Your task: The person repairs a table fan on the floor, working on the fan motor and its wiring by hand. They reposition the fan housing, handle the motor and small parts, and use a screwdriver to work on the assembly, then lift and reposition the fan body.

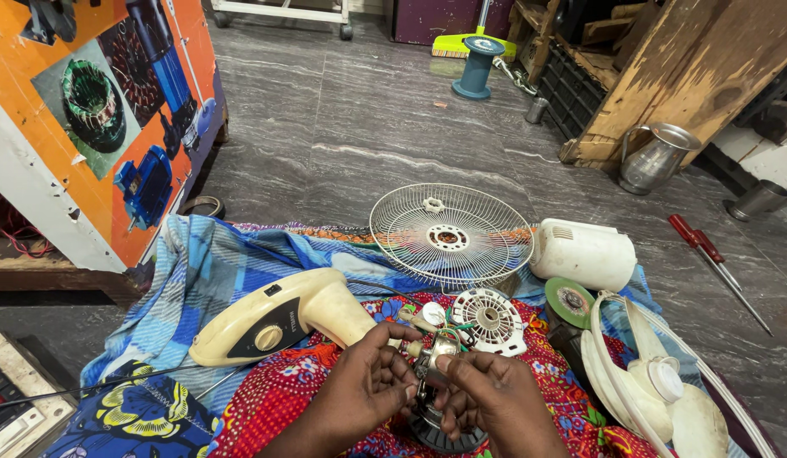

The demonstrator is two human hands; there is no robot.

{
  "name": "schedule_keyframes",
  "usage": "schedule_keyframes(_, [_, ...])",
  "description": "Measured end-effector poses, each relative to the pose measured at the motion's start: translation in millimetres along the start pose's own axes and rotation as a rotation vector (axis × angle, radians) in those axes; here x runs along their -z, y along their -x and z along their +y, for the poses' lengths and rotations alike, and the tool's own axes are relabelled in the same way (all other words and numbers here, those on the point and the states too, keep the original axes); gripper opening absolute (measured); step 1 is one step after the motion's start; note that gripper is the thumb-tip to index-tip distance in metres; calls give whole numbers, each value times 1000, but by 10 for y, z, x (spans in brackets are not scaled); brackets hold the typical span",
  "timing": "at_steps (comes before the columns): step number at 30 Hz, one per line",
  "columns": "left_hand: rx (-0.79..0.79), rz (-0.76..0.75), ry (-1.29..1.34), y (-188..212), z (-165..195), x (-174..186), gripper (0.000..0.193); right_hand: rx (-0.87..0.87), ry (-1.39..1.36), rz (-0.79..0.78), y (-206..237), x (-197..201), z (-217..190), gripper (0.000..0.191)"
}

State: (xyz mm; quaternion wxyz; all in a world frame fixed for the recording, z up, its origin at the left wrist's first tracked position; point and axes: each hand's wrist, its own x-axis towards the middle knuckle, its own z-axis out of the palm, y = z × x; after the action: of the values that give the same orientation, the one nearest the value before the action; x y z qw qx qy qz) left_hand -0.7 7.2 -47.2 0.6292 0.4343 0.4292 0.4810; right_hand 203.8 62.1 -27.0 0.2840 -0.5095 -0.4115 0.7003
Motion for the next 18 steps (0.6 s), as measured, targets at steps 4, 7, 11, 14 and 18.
schedule_keyframes(4, [-49, -22, 28, -1, -13, 6, 58, -4, 2, 16, -5, -14, -6, 38])
schedule_keyframes(7, [-52, -27, 18, -3, -31, 12, 56, 5, -11, 13, 4, -19, -3, 37])
schedule_keyframes(11, [-47, -10, 8, -9, -41, -4, 51, 2, -26, 26, 3, -18, -5, 38])
schedule_keyframes(14, [-30, 9, -20, -10, -33, -8, 49, -21, -47, 15, -8, -9, -14, 39])
schedule_keyframes(18, [-77, -18, 29, 7, -58, 5, 52, -20, -94, 7, -6, 1, -4, 40])
